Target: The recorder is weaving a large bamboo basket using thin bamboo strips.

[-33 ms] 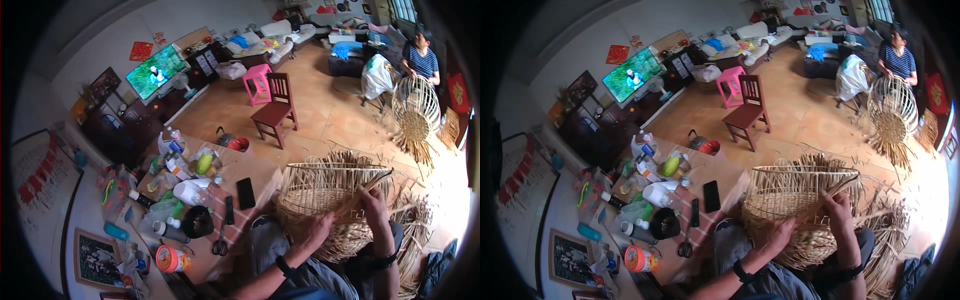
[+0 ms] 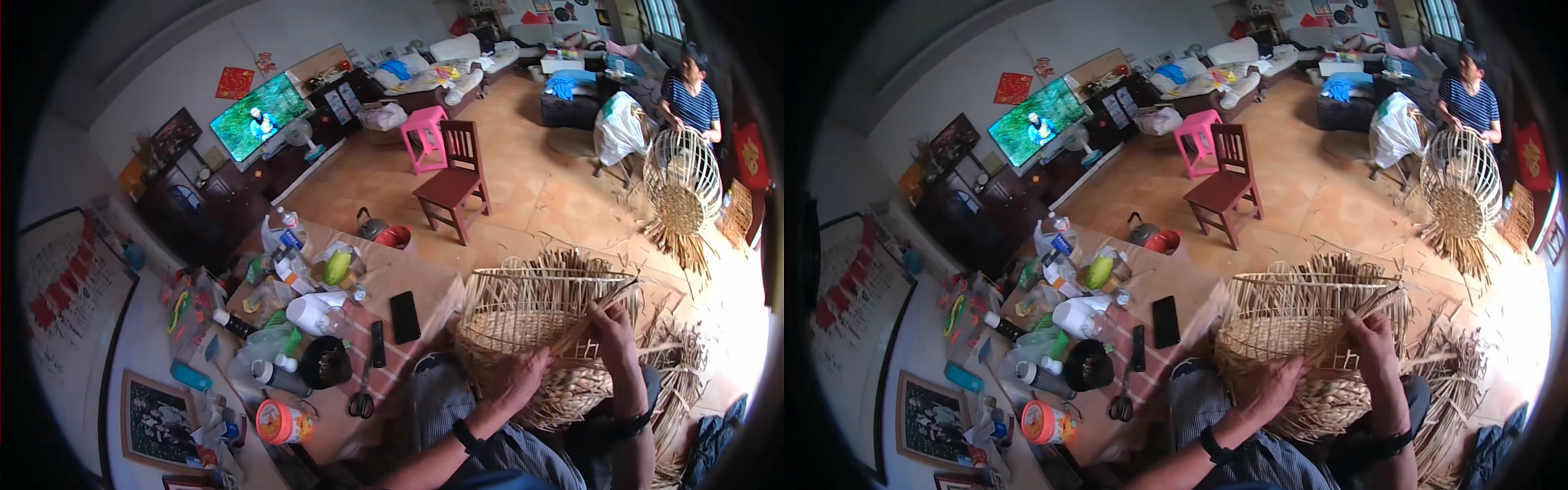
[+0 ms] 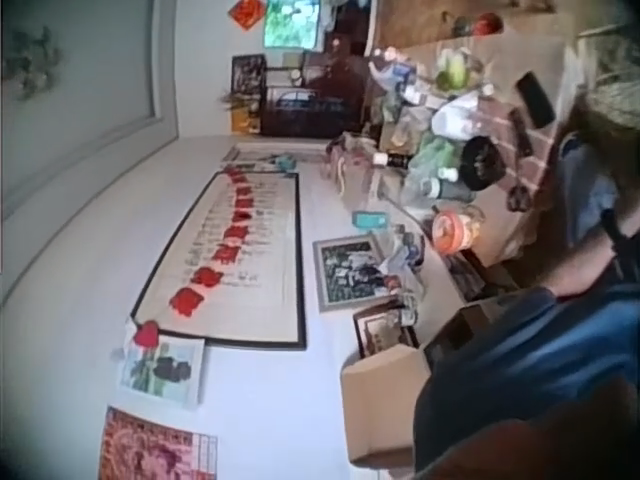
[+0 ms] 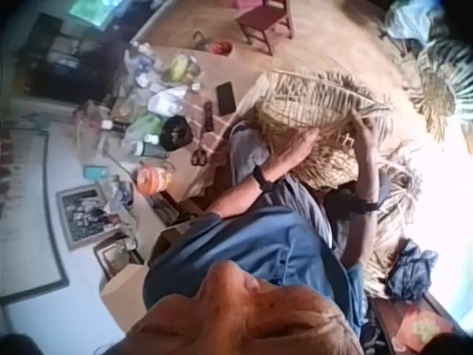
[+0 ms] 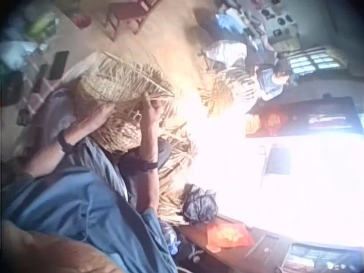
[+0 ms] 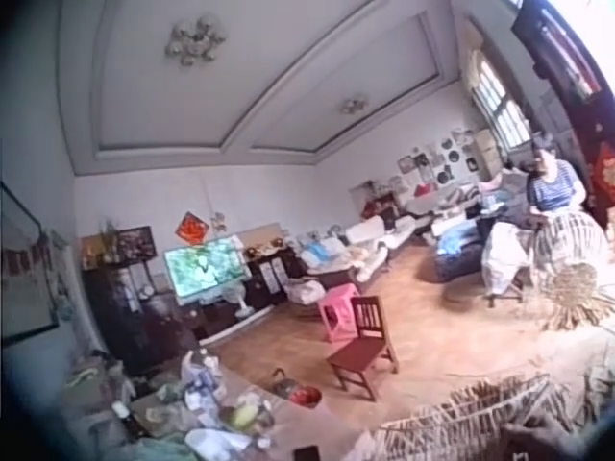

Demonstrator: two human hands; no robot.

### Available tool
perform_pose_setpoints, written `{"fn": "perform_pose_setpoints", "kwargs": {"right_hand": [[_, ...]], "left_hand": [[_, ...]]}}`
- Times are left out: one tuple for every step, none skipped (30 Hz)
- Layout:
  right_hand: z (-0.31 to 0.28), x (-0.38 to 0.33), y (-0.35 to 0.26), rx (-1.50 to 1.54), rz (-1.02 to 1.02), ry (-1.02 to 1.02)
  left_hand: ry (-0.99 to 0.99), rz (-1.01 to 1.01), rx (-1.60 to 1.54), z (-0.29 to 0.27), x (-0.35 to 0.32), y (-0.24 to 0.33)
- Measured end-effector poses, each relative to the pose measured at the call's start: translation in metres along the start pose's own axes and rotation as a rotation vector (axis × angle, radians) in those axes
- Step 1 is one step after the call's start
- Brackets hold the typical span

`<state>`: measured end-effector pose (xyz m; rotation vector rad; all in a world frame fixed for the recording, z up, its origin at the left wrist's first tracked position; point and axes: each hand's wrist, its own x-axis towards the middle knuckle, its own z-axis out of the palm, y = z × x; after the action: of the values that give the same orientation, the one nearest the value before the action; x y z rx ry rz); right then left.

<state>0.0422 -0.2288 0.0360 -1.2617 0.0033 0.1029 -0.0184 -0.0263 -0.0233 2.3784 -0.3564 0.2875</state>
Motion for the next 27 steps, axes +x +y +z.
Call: {"fn": "perform_pose_setpoints", "kwargs": {"right_hand": [[0.002,0.008,0.002,0.002,-0.004,-0.015],[0.005,0.016,0.003,-0.033,0.019,-0.033],[0.004,0.024,0.005,-0.071,0.042,-0.041],[0.004,0.032,0.009,-0.102,0.015,-0.030],[0.005,0.036,0.009,-0.101,0.014,-0.032],[0.010,0.040,0.002,-0.191,0.005,-0.085],[0.014,0.043,-0.002,-0.281,-0.005,-0.137],[0.016,0.044,-0.001,-0.290,-0.065,-0.169],[0.021,0.041,-0.008,-0.291,-0.068,-0.170],[0.031,0.037,-0.018,-0.433,-0.104,-0.192],[0.037,0.037,-0.022,-0.576,-0.141,-0.213],[0.037,0.039,-0.018,-0.550,-0.162,-0.185],[0.035,0.041,-0.015,-0.549,-0.165,-0.181],[0.033,0.042,-0.012,-0.547,-0.169,-0.184],[0.034,0.043,-0.012,-0.543,-0.174,-0.192],[0.037,0.042,-0.012,-0.542,-0.177,-0.195],[0.042,0.040,-0.014,-0.653,-0.211,-0.158],[0.045,0.038,-0.015,-0.765,-0.245,-0.118],[0.044,0.039,-0.012,-0.765,-0.247,-0.120],[0.040,0.041,-0.006,-0.896,-0.406,-0.117],[0.037,0.044,-0.001,-1.024,-0.569,-0.110],[0.035,0.044,0.001,-1.023,-0.572,-0.110],[0.034,0.045,0.003,-1.186,-0.587,-0.061],[0.033,0.045,0.006,-1.347,-0.600,-0.010],[0.026,0.043,0.017,-1.348,-0.601,-0.007],[0.019,0.041,0.034,-1.374,-0.822,0.067],[0.022,0.038,0.037,-1.387,-1.043,0.136]], "left_hand": [[-0.014,0.022,-0.014,0.002,-0.002,-0.002],[-0.030,0.046,-0.029,0.004,-0.002,-0.005],[-0.026,0.048,-0.027,0.001,0.001,-0.001],[-0.032,0.039,0.004,-0.005,0.003,0.008],[-0.040,0.030,0.036,-0.007,0.005,0.014],[0.004,0.058,0.027,-0.006,0.010,0.012],[0.010,0.058,0.030,-0.007,0.010,0.011],[-0.022,0.027,0.096,-0.006,0.009,0.012],[-0.055,-0.004,0.159,-0.011,0.011,0.017],[-0.052,-0.006,0.160,-0.010,0.011,0.015],[-0.034,-0.015,0.172,-0.009,0.011,0.013],[-0.019,-0.017,0.182,-0.008,0.010,0.014],[-0.019,-0.012,0.182,-0.007,0.010,0.015],[0.018,0.025,0.152,-0.007,0.010,0.015],[0.059,0.058,0.123,-0.007,0.010,0.015],[0.063,0.059,0.126,-0.007,0.011,0.015],[0.039,0.041,0.143,-0.008,0.011,0.015],[0.014,0.024,0.158,-0.007,0.011,0.015],[0.017,0.023,0.160,-0.006,0.011,0.015],[0.012,0.002,0.171,-0.004,0.011,0.015],[0.006,-0.017,0.182,-0.005,0.012,0.015],[0.009,-0.016,0.183,-0.005,0.012,0.015],[-0.001,-0.011,0.178,-0.006,0.011,0.016],[-0.012,-0.006,0.174,-0.007,0.011,0.016],[-0.012,-0.003,0.173,-0.007,0.011,0.018],[0.003,0.004,0.173,-0.007,0.011,0.020],[0.018,0.005,0.174,-0.007,0.010,0.020]]}}
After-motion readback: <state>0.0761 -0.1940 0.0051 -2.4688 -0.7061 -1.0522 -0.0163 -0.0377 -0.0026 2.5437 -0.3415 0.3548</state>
